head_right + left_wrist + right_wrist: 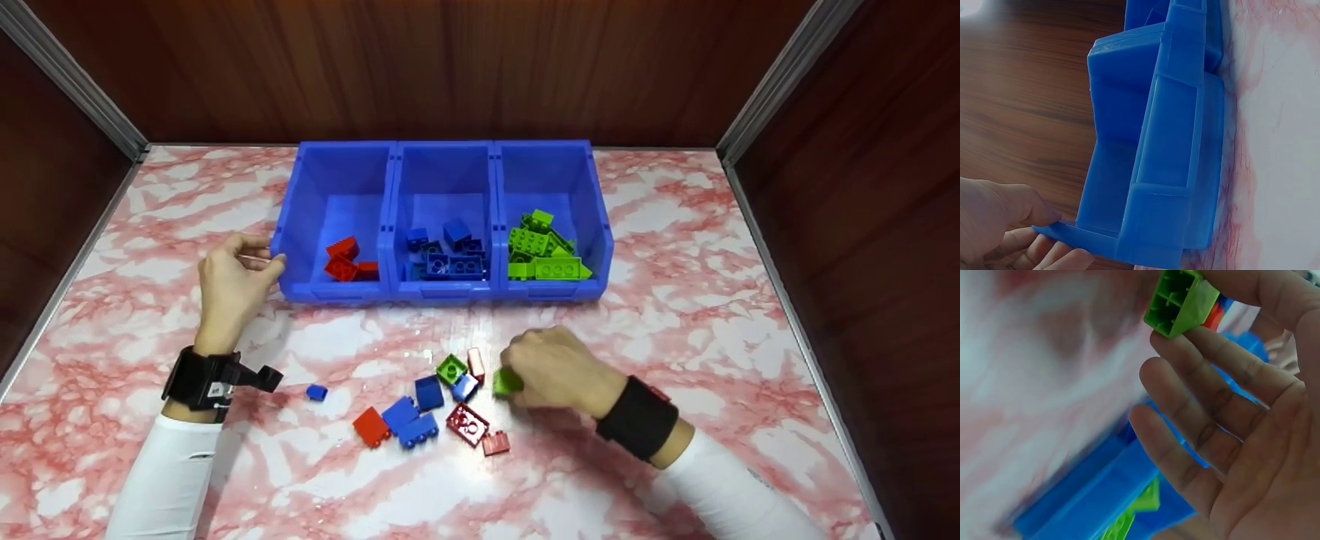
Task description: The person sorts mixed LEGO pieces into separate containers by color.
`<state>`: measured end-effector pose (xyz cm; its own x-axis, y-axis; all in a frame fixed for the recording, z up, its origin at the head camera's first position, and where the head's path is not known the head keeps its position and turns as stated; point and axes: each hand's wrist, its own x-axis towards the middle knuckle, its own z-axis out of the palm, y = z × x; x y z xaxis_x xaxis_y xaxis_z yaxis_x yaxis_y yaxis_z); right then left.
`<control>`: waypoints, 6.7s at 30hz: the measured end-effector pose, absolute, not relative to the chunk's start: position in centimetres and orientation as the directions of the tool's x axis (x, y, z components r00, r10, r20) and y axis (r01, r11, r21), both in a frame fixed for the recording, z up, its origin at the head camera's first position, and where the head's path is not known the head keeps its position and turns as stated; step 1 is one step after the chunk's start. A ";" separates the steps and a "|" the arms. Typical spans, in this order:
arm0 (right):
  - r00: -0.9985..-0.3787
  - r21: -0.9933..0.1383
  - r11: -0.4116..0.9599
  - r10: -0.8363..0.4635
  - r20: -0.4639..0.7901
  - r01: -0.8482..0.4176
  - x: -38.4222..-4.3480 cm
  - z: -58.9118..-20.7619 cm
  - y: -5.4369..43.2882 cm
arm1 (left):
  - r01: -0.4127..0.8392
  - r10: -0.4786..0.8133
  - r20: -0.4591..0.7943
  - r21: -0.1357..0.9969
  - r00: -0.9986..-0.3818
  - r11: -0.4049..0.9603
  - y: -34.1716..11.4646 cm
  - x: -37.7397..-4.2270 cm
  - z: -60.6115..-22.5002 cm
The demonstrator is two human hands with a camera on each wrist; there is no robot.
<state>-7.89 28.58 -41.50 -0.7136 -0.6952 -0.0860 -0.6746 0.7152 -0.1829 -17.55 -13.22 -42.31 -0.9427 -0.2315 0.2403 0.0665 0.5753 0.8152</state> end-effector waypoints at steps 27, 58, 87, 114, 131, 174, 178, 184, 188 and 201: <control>-0.809 -0.289 0.798 -0.577 -0.114 -0.529 -11.8 -42.7 31.1 | 0.066 -0.236 0.239 0.820 -0.942 0.569 -13.2 -17.5 -42.2; -0.812 -0.331 0.776 -0.582 -0.047 -0.538 -15.4 -35.0 31.2 | 0.061 -0.235 0.235 0.818 -0.943 0.572 -13.2 -17.5 -42.3; -0.937 -0.288 0.907 -0.341 -0.077 -0.306 -23.8 -36.6 33.3 | 0.076 -0.233 0.245 0.826 -0.941 0.559 -13.2 -17.5 -42.3; -0.843 -0.181 0.823 -0.523 0.127 -0.538 -18.2 -33.6 30.5 | 0.065 -0.233 0.234 0.824 -0.944 0.562 -13.2 -17.6 -42.3; -0.652 -0.300 0.633 -0.757 -0.044 -0.714 -12.2 -38.6 26.6 | 0.068 -0.228 0.233 0.825 -0.945 0.562 -13.2 -17.5 -42.2; -0.655 -0.354 0.602 -0.755 0.040 -0.716 -12.6 -40.3 24.8 | 0.069 -0.222 0.229 0.827 -0.948 0.558 -12.8 -17.9 -42.2; -0.641 -0.338 0.585 -0.763 0.077 -0.737 -13.1 -39.2 23.0 | 0.071 -0.226 0.234 0.826 -0.946 0.559 -12.9 -17.8 -42.3; -0.607 -0.299 0.554 -0.785 0.124 -0.777 -14.2 -38.2 19.6 | 0.069 -0.227 0.235 0.824 -0.945 0.562 -13.1 -17.7 -42.4; -0.572 -0.285 0.518 -0.806 0.152 -0.806 -15.3 -37.3 16.8 | 0.065 -0.226 0.233 0.819 -0.946 0.571 -13.3 -17.6 -42.4; -0.648 -0.289 0.598 -0.751 0.125 -0.748 -20.1 -36.1 8.0 | 0.077 -0.235 0.242 0.833 -0.941 0.548 -13.5 -17.5 -42.2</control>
<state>-20.07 7.98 -36.05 -0.6482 -0.7511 0.1252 -0.7481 0.5975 -0.2886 -17.53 -13.47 -42.19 -0.9414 -0.2354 0.2416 0.0769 0.5476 0.8332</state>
